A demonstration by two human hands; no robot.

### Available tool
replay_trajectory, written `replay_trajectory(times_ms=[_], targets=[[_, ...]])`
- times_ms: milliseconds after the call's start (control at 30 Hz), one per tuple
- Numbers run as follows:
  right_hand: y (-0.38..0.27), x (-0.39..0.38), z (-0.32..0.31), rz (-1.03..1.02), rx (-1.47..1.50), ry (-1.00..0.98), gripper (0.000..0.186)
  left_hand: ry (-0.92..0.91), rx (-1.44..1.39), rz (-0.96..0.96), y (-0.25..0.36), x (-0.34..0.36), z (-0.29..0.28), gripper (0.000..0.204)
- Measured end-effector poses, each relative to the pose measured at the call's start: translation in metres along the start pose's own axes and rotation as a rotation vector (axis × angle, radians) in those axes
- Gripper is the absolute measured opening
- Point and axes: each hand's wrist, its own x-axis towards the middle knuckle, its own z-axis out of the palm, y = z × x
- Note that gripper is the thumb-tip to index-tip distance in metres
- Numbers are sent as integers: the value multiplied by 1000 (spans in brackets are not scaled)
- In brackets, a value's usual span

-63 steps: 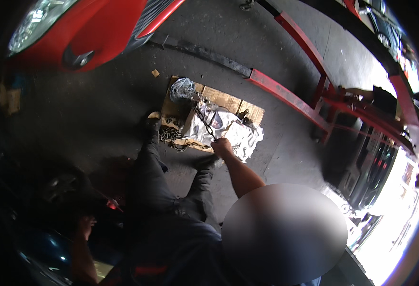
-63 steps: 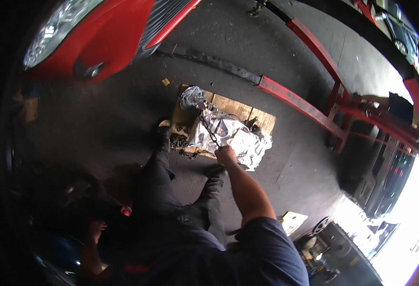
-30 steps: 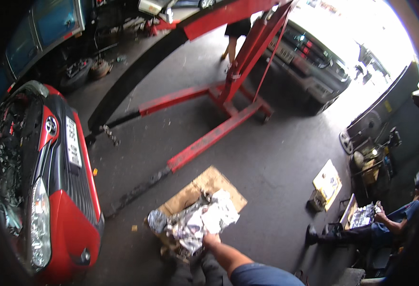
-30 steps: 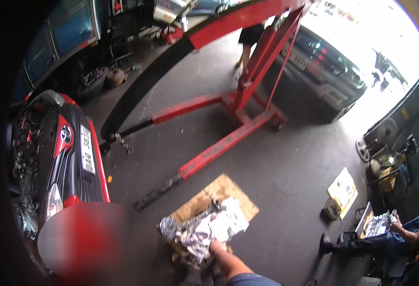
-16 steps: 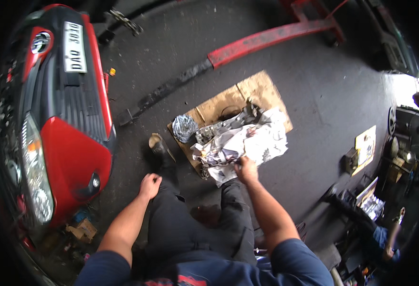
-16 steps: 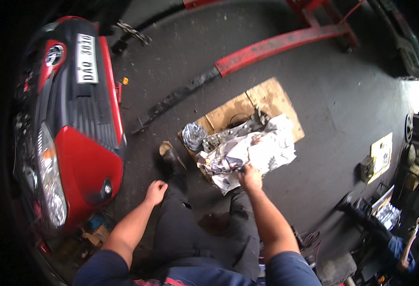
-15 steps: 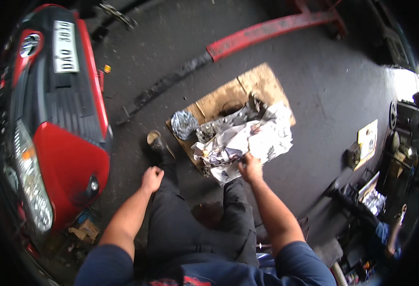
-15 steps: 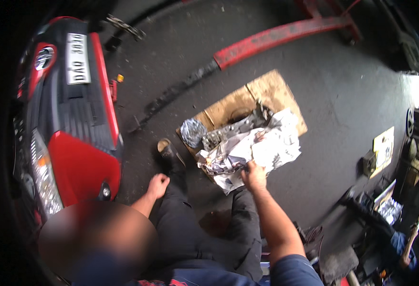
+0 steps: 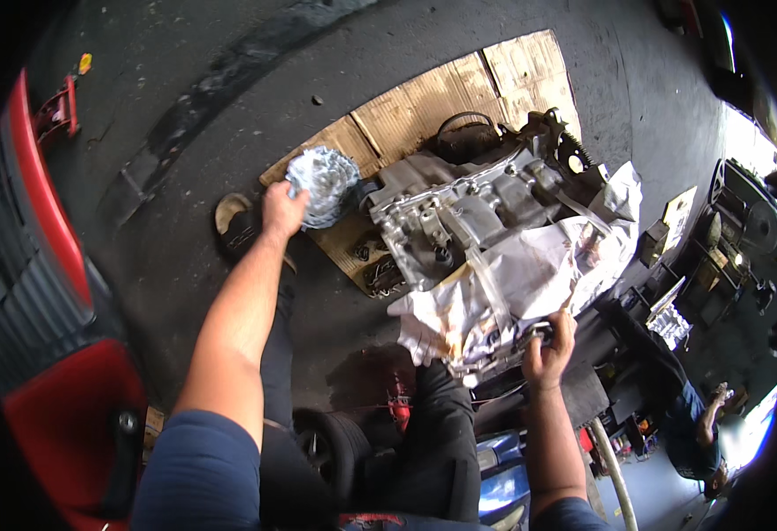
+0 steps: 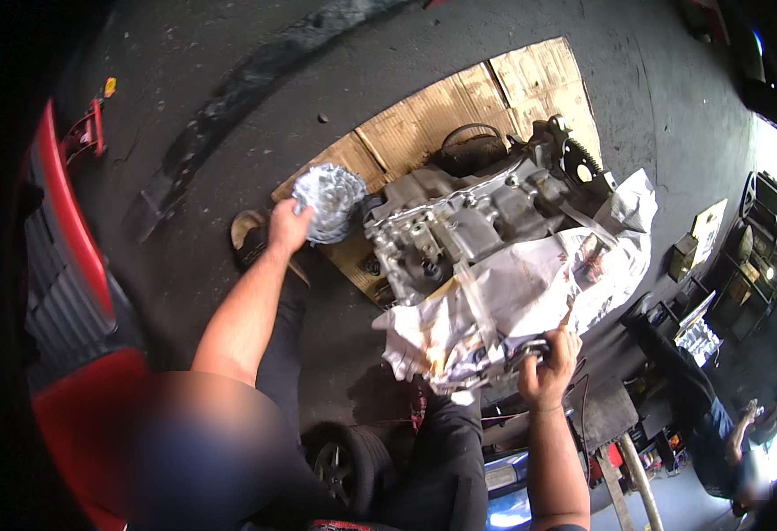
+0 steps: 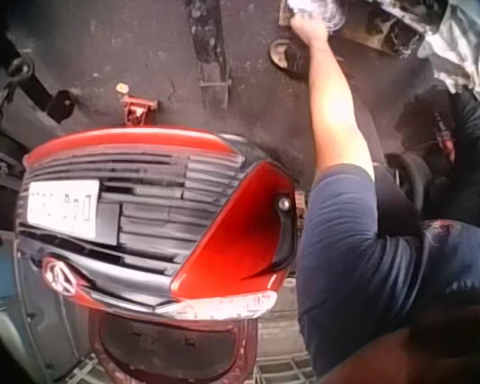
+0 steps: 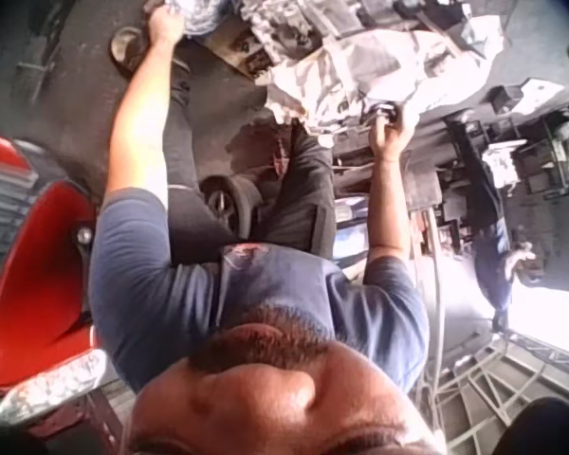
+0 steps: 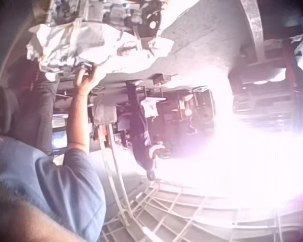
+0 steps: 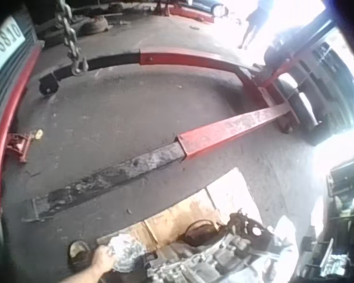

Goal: The person sits on the floor and handles a car part, possibly a timing chain, using both hands. They manipulate the chain and other small components, occasionally picking up and inspecting them. The person also briefly stands to look at the car engine before returning to the floor to continue working on the part.

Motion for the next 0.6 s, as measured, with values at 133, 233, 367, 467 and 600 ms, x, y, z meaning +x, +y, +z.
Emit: replay_trajectory(times_ms=[133, 233, 367, 467, 600], targets=[[-34, -6, -27, 127, -109, -156, 47, -12, -297, 190, 37, -129, -61, 31], [-88, -36, -52, 28, -200, -32, 71, -47, -392, 119, 87, -245, -137, 24], [-179, -72, -49, 512, 945, -411, 61, -417, -550, 507, 146, -374, -212, 29], [-246, -84, -48, 1165, 1834, -942, 76, -251, -116, 804, 156, -406, -234, 105], [-327, -106, -69, 961, 1929, -1135, 73, 17, -228, 1143, 144, -385, -263, 81]])
